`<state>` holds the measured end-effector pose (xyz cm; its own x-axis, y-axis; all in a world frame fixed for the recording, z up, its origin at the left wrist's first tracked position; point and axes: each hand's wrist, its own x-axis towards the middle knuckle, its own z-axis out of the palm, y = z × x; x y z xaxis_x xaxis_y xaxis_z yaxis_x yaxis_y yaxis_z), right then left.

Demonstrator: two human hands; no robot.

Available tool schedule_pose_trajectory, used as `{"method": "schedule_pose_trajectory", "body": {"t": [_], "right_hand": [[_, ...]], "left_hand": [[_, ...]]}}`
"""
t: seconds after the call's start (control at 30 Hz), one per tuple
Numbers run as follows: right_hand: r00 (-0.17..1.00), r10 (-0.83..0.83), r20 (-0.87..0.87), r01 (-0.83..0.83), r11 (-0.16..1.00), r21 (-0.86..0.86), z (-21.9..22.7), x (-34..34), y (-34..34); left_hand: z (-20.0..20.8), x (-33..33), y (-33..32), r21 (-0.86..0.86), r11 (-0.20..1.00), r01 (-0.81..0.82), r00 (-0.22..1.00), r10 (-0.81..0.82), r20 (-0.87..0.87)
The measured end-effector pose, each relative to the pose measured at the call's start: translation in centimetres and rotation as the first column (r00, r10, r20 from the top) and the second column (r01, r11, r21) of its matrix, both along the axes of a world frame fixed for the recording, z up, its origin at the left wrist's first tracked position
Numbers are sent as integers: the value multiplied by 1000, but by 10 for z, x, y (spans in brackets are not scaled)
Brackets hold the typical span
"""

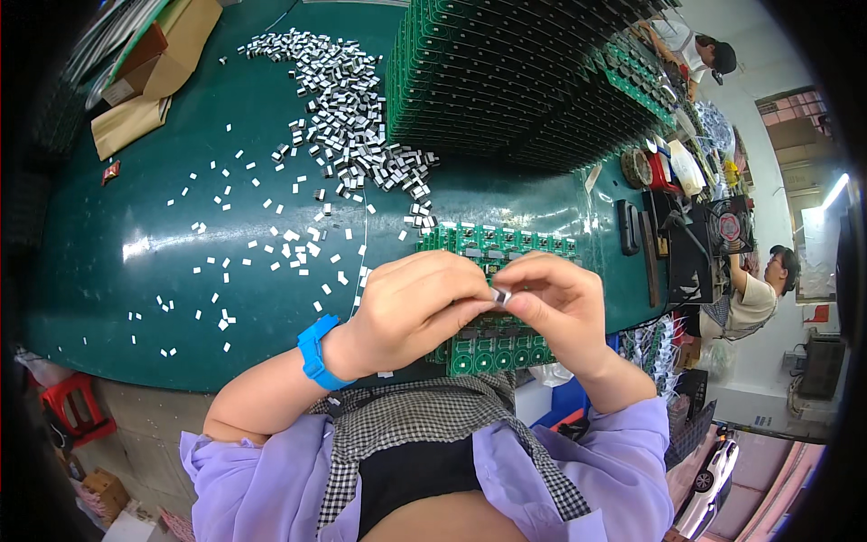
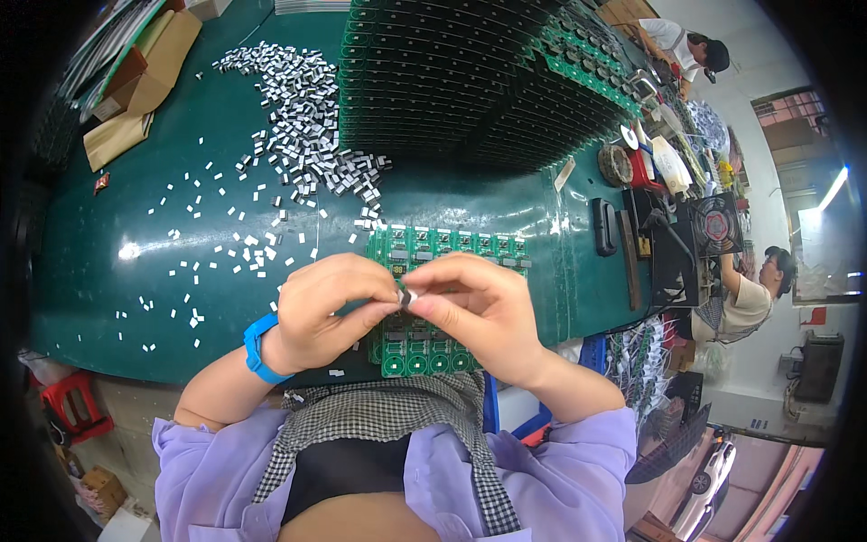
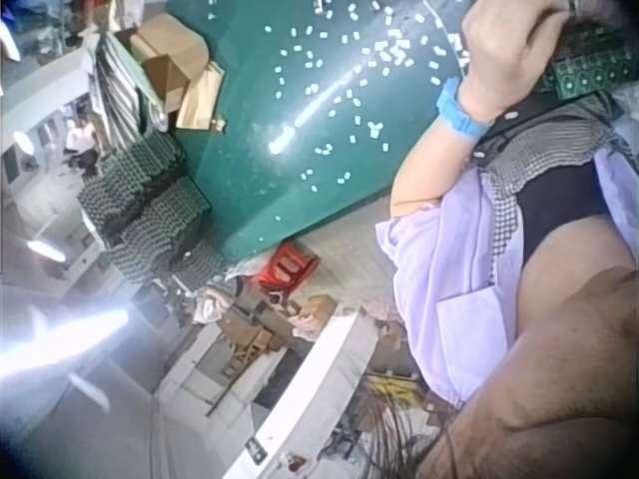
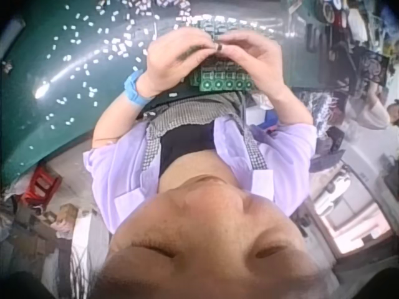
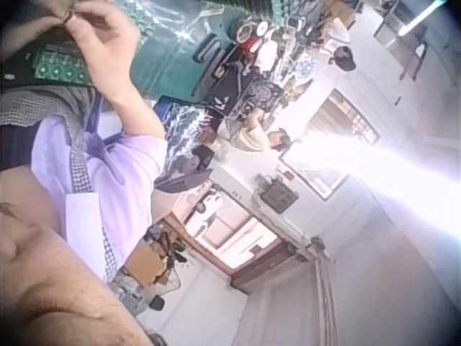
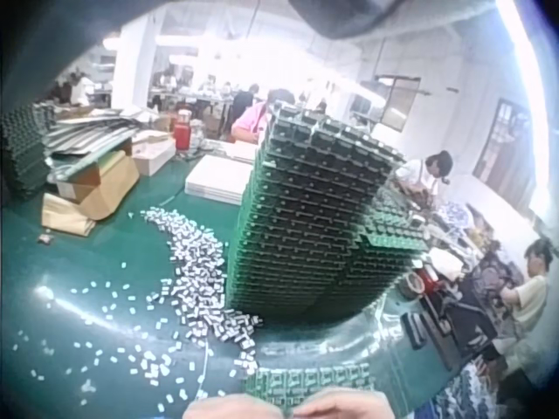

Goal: The person assembles electronic components onto printed circuit boards by hand, attaching plastic mounting clips to secure the components.

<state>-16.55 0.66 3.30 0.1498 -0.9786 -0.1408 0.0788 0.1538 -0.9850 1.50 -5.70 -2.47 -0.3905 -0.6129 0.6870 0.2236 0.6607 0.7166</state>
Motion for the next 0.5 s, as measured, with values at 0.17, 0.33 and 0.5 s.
{"method": "schedule_pose_trajectory", "body": {"t": [0.17, 0.33, 0.5], "right_hand": [[862, -108, -496, -148, 881, -450, 3, -2, 1], [810, -135, -570, -234, 818, -525, 2, -4, -3], [830, 35, -557, -353, 807, -474, 6, -4, -10]], "left_hand": [[-1, -1, 1, 48, 998, 52, 999, -52, 1], [-2, -3, 1, 22, 993, 116, 993, -115, -21], [-3, -2, 3, -8, 985, 170, 985, -170, -4]]}}
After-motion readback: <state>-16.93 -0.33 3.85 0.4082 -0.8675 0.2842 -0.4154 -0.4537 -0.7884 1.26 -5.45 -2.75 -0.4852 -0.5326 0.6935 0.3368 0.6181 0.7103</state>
